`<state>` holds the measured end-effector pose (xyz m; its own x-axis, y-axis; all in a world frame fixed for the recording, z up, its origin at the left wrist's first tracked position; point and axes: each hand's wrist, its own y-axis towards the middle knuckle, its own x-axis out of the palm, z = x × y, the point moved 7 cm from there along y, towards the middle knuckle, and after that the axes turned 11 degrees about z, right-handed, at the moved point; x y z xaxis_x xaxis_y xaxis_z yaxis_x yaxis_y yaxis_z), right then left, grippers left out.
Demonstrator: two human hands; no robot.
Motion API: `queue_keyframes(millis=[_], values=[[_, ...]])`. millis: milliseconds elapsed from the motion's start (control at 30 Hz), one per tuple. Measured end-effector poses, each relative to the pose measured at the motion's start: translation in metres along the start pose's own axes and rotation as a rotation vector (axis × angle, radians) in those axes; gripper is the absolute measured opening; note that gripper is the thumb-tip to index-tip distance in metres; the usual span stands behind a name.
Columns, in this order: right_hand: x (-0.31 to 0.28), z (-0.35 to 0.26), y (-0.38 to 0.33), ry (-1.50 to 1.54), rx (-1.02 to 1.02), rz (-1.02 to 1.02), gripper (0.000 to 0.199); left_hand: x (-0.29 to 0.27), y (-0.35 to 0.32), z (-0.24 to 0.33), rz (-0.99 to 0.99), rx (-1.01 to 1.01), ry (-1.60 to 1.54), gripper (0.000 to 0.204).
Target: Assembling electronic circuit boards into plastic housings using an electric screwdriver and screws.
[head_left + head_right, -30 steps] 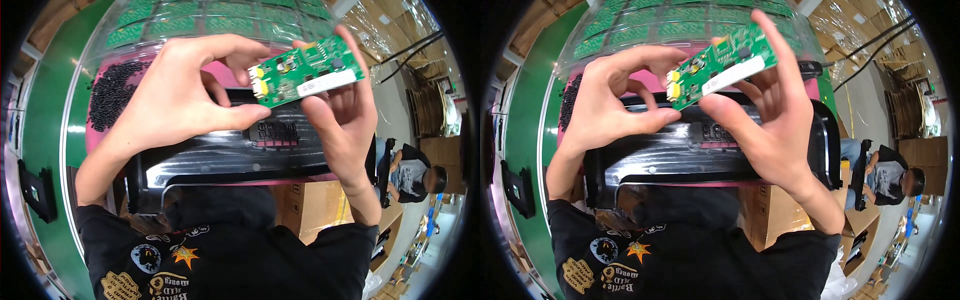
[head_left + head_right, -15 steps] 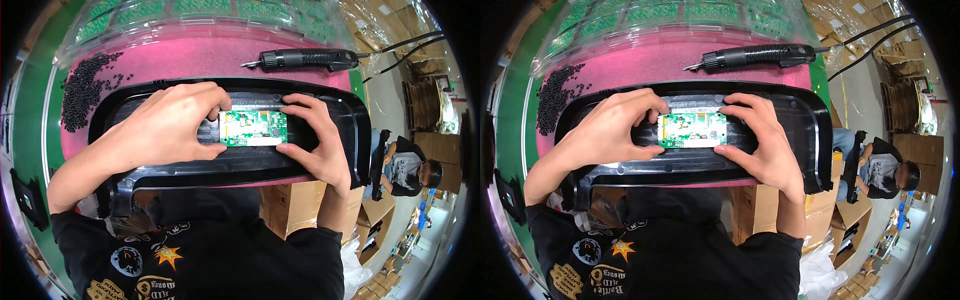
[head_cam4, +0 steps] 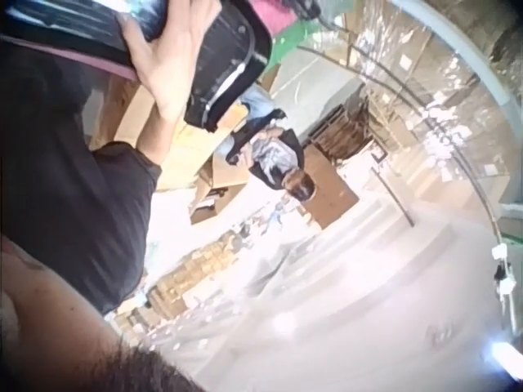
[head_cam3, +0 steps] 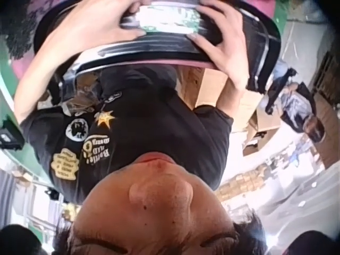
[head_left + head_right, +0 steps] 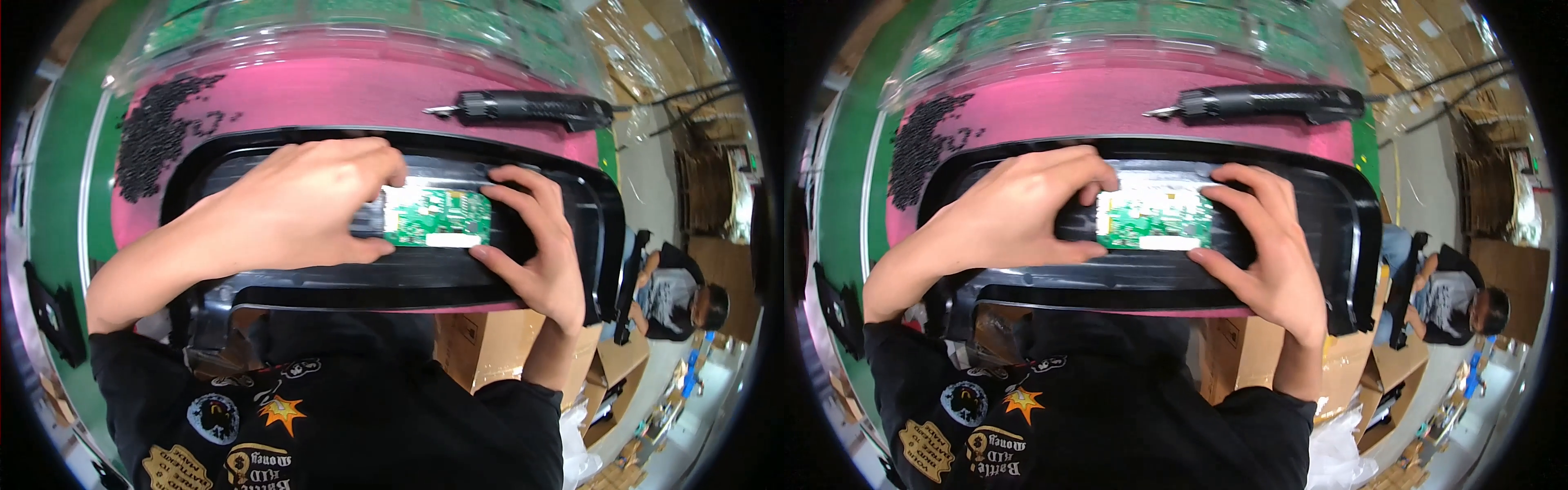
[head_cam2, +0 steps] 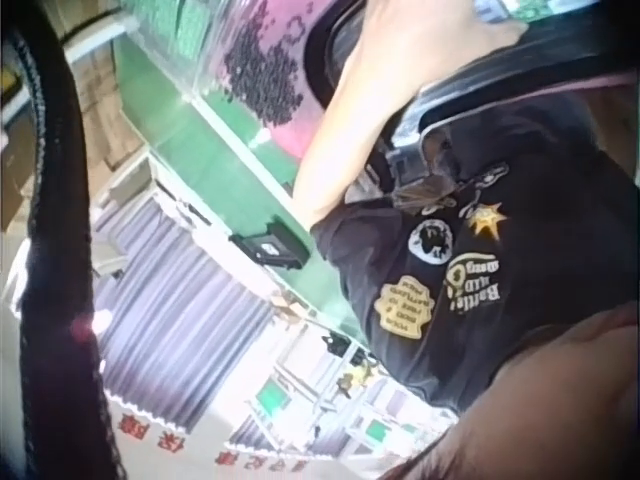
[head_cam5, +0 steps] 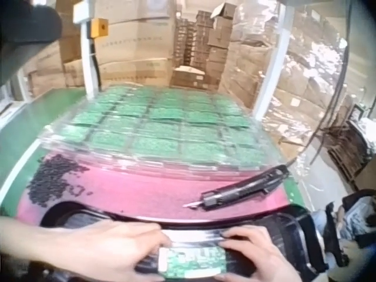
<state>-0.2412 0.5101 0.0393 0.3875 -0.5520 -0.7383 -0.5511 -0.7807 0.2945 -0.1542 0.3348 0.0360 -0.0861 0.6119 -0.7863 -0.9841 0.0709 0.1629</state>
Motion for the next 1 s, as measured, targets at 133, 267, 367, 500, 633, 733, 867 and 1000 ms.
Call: queue_keyframes(millis=[133,267,367,500,633,733,867,1000], values=[[0.000,-0.003,0.000,-0.023,0.008,0.018,0.064,-0.002,-0.002,-0.001,-0.011,0.020,-0.029,0.047],[-0.005,0.002,-0.006,0.069,0.115,0.142,0.092,-0.061,-0.003,0.008,0.230,-0.035,-0.180,0.031],[-0.023,-0.010,-0.003,0.031,-0.051,0.315,0.077,-0.122,-0.021,-0.021,0.729,0.003,-0.016,0.013],[-0.077,0.006,-0.009,-0.017,0.039,0.591,0.050,-0.125,-0.033,-0.085,0.392,-0.087,0.263,0.019],[-0.115,0.045,0.021,-0.063,0.115,0.480,0.038,-0.094,-0.035,-0.108,0.170,-0.102,0.101,0.028],[-0.131,0.086,0.038,-0.342,0.288,0.301,0.044,-0.092,-0.024,-0.110,0.165,-0.164,0.033,0.024],[-0.099,0.125,0.059,0.103,0.627,0.096,0.043,-0.095,-0.028,-0.108,0.204,-0.221,0.141,0.016],[-0.090,0.101,0.080,0.181,0.558,0.425,0.036,-0.095,-0.028,-0.104,0.220,-0.206,0.122,0.015]])
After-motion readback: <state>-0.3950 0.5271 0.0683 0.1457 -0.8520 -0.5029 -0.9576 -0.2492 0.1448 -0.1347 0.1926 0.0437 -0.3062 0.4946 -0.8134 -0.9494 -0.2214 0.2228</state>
